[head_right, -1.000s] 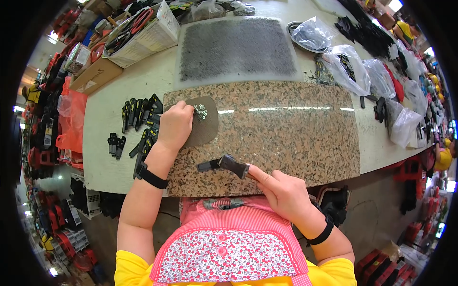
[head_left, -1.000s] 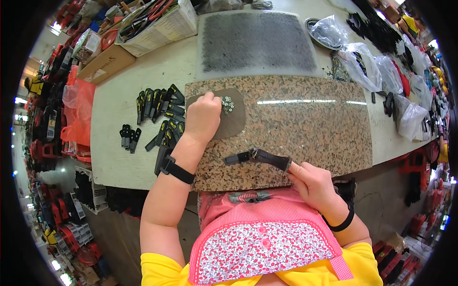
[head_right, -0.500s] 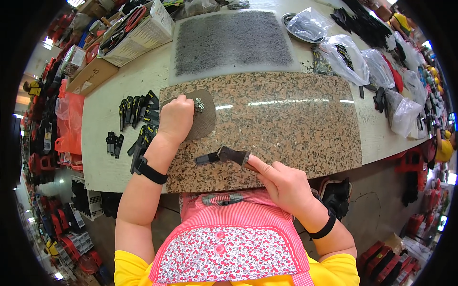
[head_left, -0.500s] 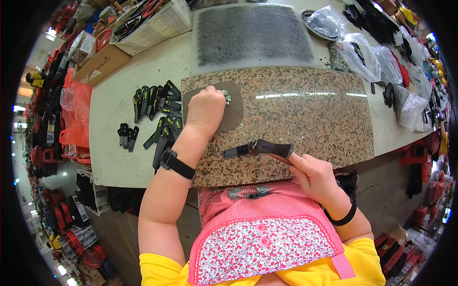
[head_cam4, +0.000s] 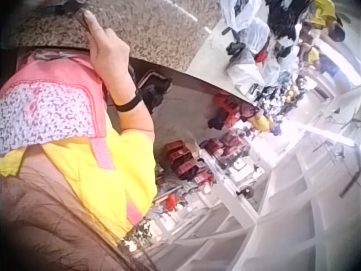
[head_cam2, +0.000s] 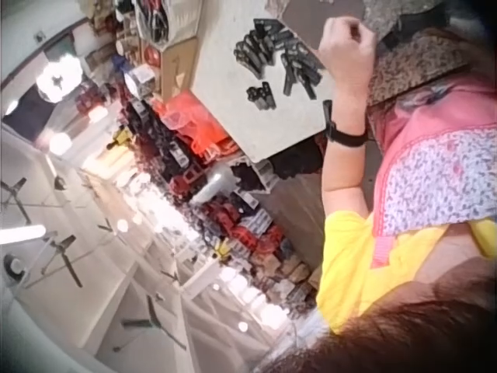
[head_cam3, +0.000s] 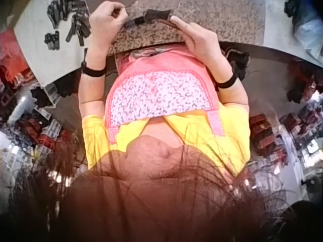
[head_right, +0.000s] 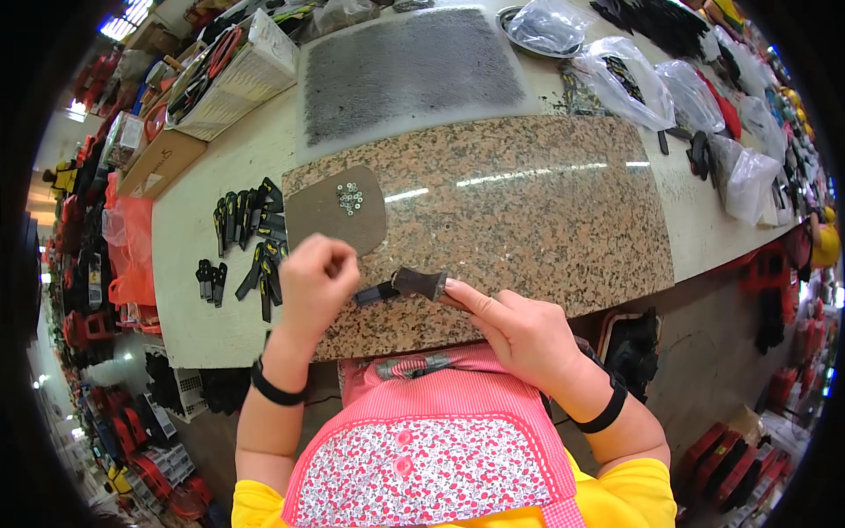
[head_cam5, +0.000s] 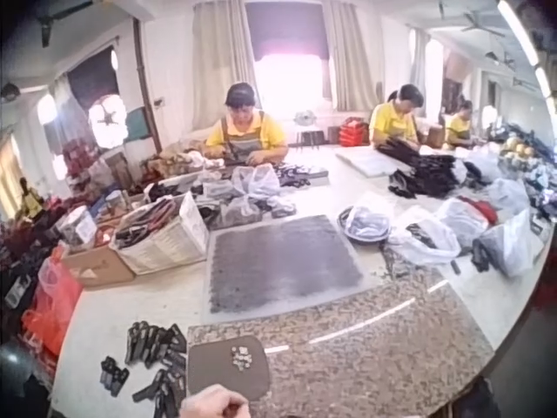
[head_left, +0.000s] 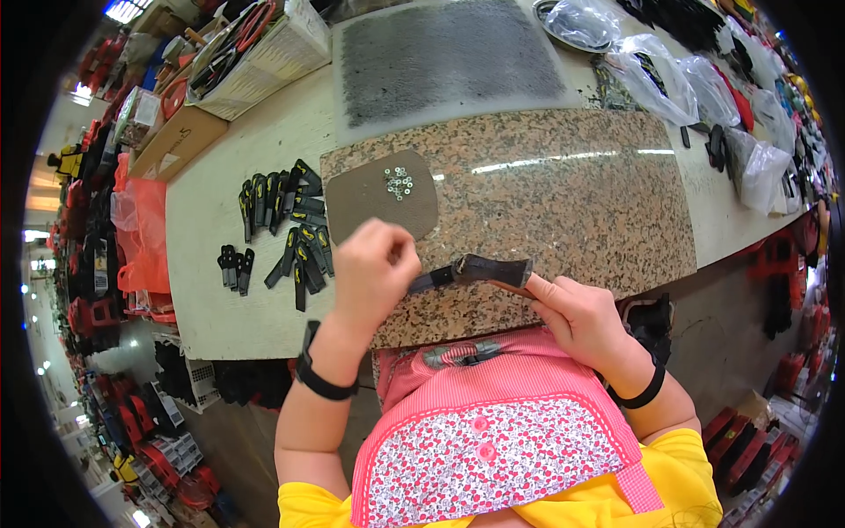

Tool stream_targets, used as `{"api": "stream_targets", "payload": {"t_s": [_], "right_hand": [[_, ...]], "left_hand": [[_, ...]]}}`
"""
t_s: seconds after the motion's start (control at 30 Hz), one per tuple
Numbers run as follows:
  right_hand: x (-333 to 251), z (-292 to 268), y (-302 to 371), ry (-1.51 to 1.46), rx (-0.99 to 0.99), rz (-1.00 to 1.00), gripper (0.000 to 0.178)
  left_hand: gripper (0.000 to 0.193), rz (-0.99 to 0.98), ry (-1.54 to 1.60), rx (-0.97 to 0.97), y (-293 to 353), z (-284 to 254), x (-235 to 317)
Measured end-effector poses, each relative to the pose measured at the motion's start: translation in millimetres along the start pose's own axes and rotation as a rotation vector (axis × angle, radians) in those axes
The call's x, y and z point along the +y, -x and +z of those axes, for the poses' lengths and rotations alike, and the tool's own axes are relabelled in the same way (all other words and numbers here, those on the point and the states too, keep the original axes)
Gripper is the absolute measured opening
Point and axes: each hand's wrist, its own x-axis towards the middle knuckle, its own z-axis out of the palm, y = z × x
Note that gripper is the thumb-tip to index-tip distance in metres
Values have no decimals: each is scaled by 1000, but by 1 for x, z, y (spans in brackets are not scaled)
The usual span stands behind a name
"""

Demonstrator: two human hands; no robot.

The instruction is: Hammering metal studs into synthetic straps on a factory assembly line.

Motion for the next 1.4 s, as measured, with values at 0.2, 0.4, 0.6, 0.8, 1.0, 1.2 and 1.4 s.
{"api": "stream_targets", "payload": {"t_s": [0.2, 0.4, 0.6, 0.8, 1.0, 1.2, 1.4], "right_hand": [[-3, -1, -2, 13, -6, -4, 54], [-3, 1, 0, 16, 0, 0, 55], [-1, 0, 0, 30, -12, -10, 57], [-1, 1, 0, 40, -10, -16, 57], [-2, -2, -4, 51, -21, -48, 57], [-3, -7, -9, 105, -57, -52, 55], [-6, -10, -8, 102, -51, -71, 56]], "left_hand": [[15, 167, 43, -73, 37, 18, 1], [19, 234, -58, -58, 39, 26, 1], [27, 318, -306, -235, 55, 10, 11], [43, 323, -235, -129, 64, 8, -1], [47, 276, -115, -88, 74, 15, -9], [45, 290, -134, -70, 72, 14, -6], [44, 287, -125, -67, 74, 13, -4]]}}
